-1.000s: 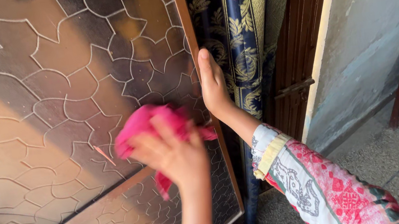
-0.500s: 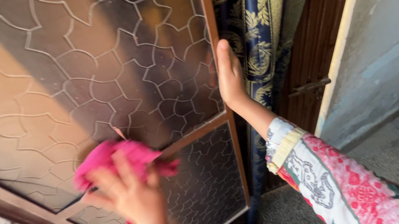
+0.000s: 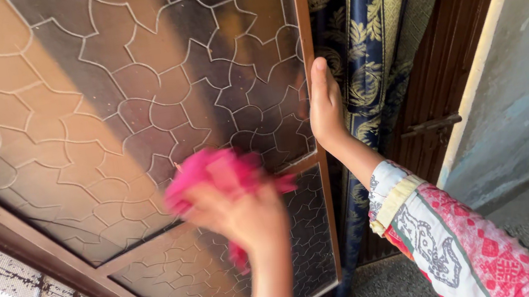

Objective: The person wipes a window screen and the adjacent wooden frame using a pink cloth. They clean the mesh, the frame edges, and the lower sill area, then return to wipe the screen again.

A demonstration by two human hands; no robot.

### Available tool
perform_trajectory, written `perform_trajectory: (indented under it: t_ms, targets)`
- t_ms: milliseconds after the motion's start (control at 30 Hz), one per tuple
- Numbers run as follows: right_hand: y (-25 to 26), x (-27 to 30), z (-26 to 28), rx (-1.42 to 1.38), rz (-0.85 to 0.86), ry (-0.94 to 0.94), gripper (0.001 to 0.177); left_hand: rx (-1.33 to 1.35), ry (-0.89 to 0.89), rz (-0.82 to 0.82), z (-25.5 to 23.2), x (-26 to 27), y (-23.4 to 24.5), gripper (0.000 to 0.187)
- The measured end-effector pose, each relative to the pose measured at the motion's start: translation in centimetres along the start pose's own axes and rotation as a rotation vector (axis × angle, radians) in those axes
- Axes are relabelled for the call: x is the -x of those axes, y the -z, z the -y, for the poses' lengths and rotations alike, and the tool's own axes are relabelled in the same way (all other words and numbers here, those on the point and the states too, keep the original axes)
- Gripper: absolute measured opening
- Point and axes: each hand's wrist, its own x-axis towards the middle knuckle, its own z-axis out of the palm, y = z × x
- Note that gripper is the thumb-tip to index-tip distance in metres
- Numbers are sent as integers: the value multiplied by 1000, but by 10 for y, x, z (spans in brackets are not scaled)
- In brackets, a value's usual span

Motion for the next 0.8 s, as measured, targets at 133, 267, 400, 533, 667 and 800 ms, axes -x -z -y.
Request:
perform_trajectory:
  t_ms: [133, 267, 400, 533, 667, 800]
  targets:
    - [3, -1, 0, 40, 20, 81, 60, 25, -289, 272, -51, 4, -23, 73]
    - [4, -3, 6, 0, 79, 147, 65, -6, -516, 199, -49, -4, -28, 59]
    - [5, -1, 8, -13, 65, 96, 60, 23, -496, 370, 7, -18, 2, 68]
    - [3, -2, 11, -11, 73, 62, 56, -104, -194, 187, 70, -33, 44, 84]
    - [0, 1, 14, -50, 67, 57, 54, -240, 51, -30, 111, -41, 68, 73]
    - [0, 4, 17, -90, 46, -55, 52, -160, 144, -172, 103, -44, 61, 75]
